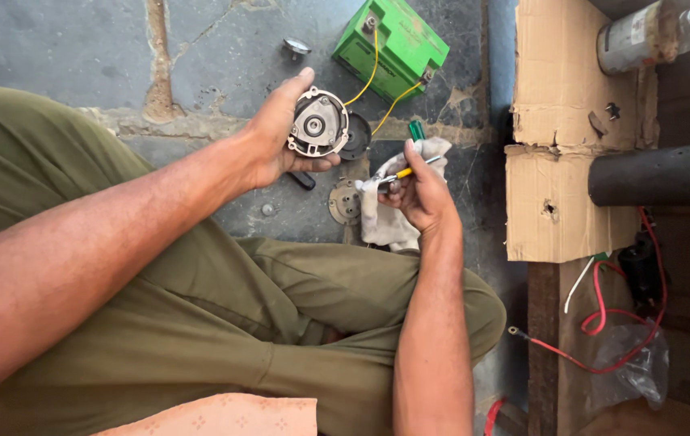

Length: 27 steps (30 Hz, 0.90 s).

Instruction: The person sits on the floor and cleans a small electric motor using a cloth and a screwdriver. They wipe the motor's exterior and interior, occasionally using the screwdriver to scrape or adjust parts.

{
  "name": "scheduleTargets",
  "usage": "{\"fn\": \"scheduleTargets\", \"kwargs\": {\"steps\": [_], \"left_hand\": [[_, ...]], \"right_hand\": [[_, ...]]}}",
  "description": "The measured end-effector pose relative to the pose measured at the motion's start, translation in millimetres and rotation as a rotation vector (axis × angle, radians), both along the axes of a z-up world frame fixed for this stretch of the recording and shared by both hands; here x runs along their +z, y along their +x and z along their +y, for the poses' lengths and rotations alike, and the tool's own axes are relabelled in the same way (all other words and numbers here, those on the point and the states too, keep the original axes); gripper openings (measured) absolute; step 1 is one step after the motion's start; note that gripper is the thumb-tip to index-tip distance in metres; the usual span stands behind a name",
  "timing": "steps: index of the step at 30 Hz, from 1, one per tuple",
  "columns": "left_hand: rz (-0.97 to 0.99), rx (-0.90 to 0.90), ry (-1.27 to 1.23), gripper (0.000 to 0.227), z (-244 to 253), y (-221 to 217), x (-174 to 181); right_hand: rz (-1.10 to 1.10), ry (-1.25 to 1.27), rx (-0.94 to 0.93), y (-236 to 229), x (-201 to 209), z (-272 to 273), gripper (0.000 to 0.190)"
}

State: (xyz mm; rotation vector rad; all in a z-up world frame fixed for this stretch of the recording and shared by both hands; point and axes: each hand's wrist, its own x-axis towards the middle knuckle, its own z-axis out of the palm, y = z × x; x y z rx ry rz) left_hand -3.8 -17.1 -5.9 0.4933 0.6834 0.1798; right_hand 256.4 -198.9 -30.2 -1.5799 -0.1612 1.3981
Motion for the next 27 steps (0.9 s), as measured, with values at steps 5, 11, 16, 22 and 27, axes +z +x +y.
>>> {"fn": "scheduleTargets", "kwargs": {"steps": [5, 11, 16, 22, 27], "left_hand": [[-0.042, 0.074, -0.176, 0.064, -0.3, 3.6, -7.7], [-0.053, 0.162, -0.175, 0.062, 0.6, 6.8, -18.3], [-0.038, 0.250, -0.152, 0.058, 7.3, 10.5, -20.0], [-0.094, 0.411, -0.224, 0.055, 16.3, 13.2, -25.5], [-0.143, 0.561, -0.310, 0.051, 18.4, 17.3, -30.7]], "right_hand": [[0.043, 0.234, -0.103, -43.6, 35.3, 10.8, 0.039], [-0.146, 0.414, -0.032, -85.1, 53.7, 26.5, 0.038], [-0.323, 0.418, 0.076, -105.5, 58.9, 40.0, 0.035], [-0.557, 0.473, 0.097, -126.5, 57.0, 51.8, 0.031], [-0.727, 0.489, 0.161, -135.4, 58.8, 56.0, 0.031]]}}
